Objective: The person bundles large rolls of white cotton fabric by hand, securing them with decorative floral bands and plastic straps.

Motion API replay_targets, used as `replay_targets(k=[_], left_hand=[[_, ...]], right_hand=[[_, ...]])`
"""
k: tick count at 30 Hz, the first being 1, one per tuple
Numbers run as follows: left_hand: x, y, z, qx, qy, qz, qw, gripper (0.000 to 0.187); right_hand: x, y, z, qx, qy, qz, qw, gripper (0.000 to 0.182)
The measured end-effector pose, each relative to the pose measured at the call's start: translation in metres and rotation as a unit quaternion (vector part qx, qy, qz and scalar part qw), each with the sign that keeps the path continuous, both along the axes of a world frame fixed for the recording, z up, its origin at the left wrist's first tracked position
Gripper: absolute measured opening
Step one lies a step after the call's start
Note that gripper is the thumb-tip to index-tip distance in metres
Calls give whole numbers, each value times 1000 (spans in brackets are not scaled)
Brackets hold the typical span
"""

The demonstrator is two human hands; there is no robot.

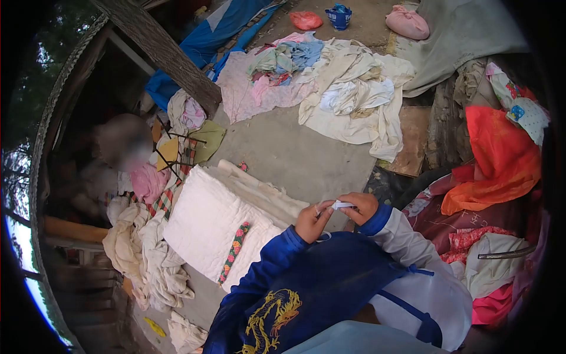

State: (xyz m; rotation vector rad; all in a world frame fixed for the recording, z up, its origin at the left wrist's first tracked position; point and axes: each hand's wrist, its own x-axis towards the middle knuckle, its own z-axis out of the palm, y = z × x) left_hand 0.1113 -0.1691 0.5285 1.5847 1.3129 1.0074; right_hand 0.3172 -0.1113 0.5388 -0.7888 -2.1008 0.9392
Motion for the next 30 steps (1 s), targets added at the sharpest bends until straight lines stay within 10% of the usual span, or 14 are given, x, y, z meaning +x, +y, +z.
replay_targets(k=[13,24,30], left_hand=[[28,11,-7,-98,-96,4,991,21],[1,25,12,-59,-106,-61,991,21],[-14,24,21,-135,-157,-85,975,23]], right_hand=[[21,-3,-16,-362,167,-44,916,17],[12,13,8,-202,106,24,973,14],[3,14,14,-327,99,59,938,14]])
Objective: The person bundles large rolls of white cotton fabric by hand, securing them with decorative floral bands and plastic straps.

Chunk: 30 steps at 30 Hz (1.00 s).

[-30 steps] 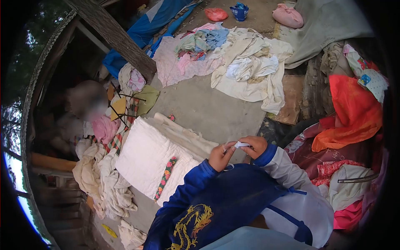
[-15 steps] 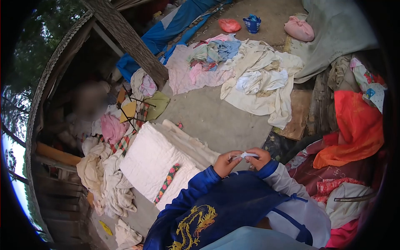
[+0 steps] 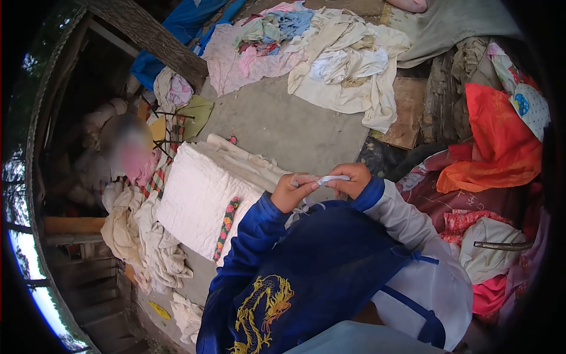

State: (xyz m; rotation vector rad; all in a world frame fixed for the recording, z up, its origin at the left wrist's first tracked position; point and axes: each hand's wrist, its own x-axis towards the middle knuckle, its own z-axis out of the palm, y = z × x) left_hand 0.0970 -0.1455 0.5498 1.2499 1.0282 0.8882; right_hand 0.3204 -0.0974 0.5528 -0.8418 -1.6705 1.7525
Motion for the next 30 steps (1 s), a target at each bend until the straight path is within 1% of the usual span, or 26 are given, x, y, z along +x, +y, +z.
replay_targets(k=[1,4,7,10,13,16,19,22,25,28,30], left_hand=[[-3,-1,0,-15,-8,-6,1000,24],[-11,-2,-2,-83,3,3,997,25],[-16,-4,-2,-88,-30,6,996,24],[-19,-5,-4,-92,-35,12,995,24],[-18,-4,-5,-45,-4,35,998,24],[-17,-4,-8,-71,-2,37,997,24],[-17,-6,-10,-73,-8,30,997,23],[-19,-4,-12,-116,-21,38,992,23],[-19,-4,-19,-124,-39,46,990,24],[-18,-2,-34,-59,-28,57,996,24],[-17,-1,-42,-22,-28,76,996,24]], right_hand=[[-1,-1,0,-37,8,6,999,15],[-6,-4,1,-63,-12,4,998,17],[-11,-5,3,-160,18,12,987,19],[-18,-3,-2,-205,58,3,977,23],[-25,2,-12,-255,83,-16,963,25],[-27,6,-26,-304,106,-11,947,26],[-27,10,-31,-303,124,-10,945,25],[-31,13,-45,-278,155,-59,946,24],[-44,9,-44,-203,132,-139,960,22],[-52,10,-47,-176,117,-168,963,20],[-56,10,-41,-171,128,-164,963,19]])
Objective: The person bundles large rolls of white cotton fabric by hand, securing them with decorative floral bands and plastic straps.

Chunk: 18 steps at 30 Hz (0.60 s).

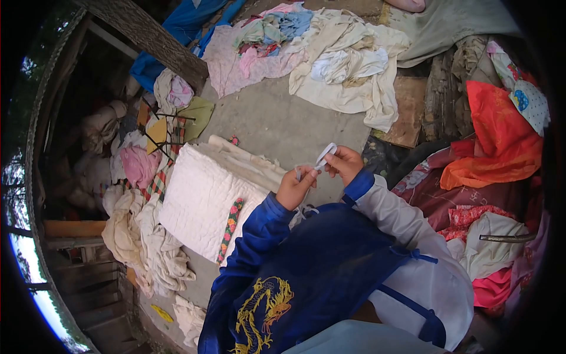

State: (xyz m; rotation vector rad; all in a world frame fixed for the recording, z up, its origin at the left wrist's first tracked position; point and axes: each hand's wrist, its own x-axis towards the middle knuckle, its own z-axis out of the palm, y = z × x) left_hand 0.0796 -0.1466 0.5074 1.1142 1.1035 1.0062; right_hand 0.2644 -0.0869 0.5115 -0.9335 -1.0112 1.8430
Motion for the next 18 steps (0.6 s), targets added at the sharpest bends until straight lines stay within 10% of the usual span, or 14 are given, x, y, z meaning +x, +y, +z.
replay_targets(k=[10,13,18], left_hand=[[16,-7,22,17,-100,75,992,22],[17,-8,15,46,57,95,993,23],[12,-1,27,-94,-182,116,972,20]], right_hand=[[-1,-1,10,55,-56,15,997,10],[-4,-5,21,128,-44,56,989,9],[-13,-9,17,148,-23,49,988,20]])
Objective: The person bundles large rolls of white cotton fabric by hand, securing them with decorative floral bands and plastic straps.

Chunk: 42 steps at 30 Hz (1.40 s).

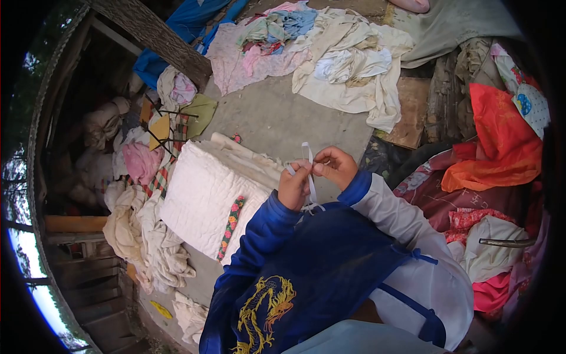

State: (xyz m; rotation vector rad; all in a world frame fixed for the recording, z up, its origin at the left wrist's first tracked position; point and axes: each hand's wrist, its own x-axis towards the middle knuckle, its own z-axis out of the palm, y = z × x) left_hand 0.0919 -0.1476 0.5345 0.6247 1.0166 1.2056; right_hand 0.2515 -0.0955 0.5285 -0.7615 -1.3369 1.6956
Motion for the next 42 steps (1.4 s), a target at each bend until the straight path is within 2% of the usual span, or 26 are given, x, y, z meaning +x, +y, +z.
replay_targets(k=[1,2,5,8,11,14,20,23,26,27,28,30,34,37,40,42], left_hand=[[-1,2,-1,-12,-85,22,996,18],[1,4,8,-20,-86,41,995,15],[-2,5,10,20,-96,55,994,18],[-2,6,14,25,-88,74,993,20],[-2,3,15,31,-87,78,993,24],[-1,0,18,63,-31,68,995,28],[10,-9,21,56,-117,86,988,30],[5,-12,13,49,-131,36,990,34],[19,-14,10,-16,-133,79,988,31],[17,-18,6,-4,-147,63,987,32],[14,-22,-1,8,-162,46,986,33],[9,-19,15,32,-168,3,985,36],[1,-14,22,67,11,8,998,36],[-1,-14,20,64,45,17,997,36],[7,-13,27,77,22,88,993,39],[6,-13,24,93,29,92,991,37]], right_hand=[[-2,-3,-3,7,-14,-4,1000,23],[-5,-8,-6,43,-32,-4,999,29],[-1,-17,6,-124,-37,51,990,29],[4,-17,13,-115,-69,96,986,19],[6,-18,22,-66,-103,84,989,17],[6,-22,38,15,-139,51,989,19],[-3,-33,38,112,-121,-7,986,19],[-3,-35,39,132,-115,-17,984,16],[-6,-33,38,168,-123,19,978,16],[-7,-33,37,181,-128,37,974,16],[-6,-30,39,171,-133,12,976,17],[-3,-19,46,153,-141,-44,977,18],[7,-20,44,58,-109,35,992,21],[8,-18,40,-99,-46,91,990,24],[9,-17,43,-133,-28,121,983,26],[9,-15,40,-143,-20,138,980,27]])
